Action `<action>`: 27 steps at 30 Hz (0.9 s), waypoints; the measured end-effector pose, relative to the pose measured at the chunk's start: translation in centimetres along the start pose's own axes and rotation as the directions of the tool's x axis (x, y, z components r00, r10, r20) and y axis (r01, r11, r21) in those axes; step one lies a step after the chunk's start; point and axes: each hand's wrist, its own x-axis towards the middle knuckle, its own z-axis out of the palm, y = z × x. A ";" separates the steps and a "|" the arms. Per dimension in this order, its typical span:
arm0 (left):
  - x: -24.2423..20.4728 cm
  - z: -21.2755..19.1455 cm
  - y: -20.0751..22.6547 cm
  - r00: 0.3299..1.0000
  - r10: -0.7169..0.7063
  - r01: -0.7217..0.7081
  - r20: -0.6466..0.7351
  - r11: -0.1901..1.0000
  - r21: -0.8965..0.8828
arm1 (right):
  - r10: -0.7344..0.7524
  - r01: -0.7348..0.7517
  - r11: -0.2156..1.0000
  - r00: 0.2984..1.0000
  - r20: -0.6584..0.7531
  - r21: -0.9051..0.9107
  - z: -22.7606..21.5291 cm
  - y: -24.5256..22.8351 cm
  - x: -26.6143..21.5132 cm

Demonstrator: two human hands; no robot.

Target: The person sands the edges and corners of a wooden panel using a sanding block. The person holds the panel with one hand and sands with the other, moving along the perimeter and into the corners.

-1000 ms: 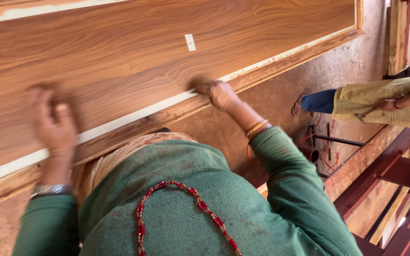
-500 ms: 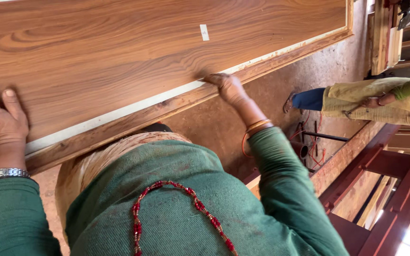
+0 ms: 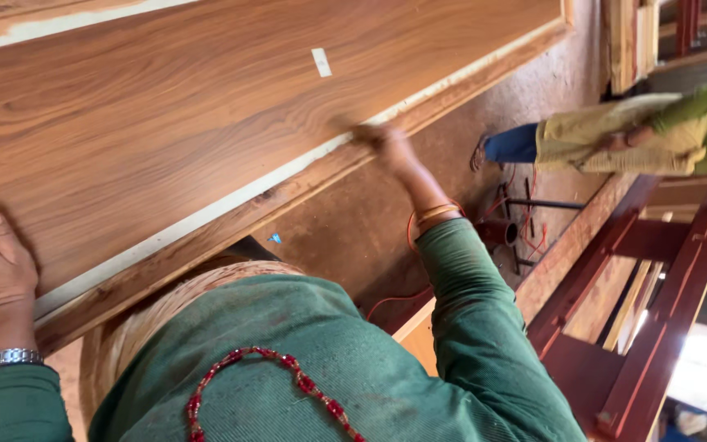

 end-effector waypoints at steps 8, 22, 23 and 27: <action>0.4 -3.5 2.7 0.994 -0.087 0.079 0.072 0.991 0.109 | 0.334 -0.309 0.942 0.852 -0.403 0.128 -7.3 14.7 4.8; -1.3 -3.6 0.5 0.993 -0.060 0.031 0.099 0.961 0.273 | 0.469 -0.426 0.882 0.833 -0.293 0.201 -9.6 22.0 7.0; -1.3 -3.6 0.5 0.992 -0.071 0.040 0.109 0.963 0.268 | 0.430 -0.409 0.903 0.852 -0.300 0.132 -9.7 21.6 6.9; -1.2 -3.9 1.0 0.973 -0.163 0.122 0.164 0.964 0.238 | 0.331 -0.365 0.929 0.890 -0.315 -0.056 -9.6 19.4 6.5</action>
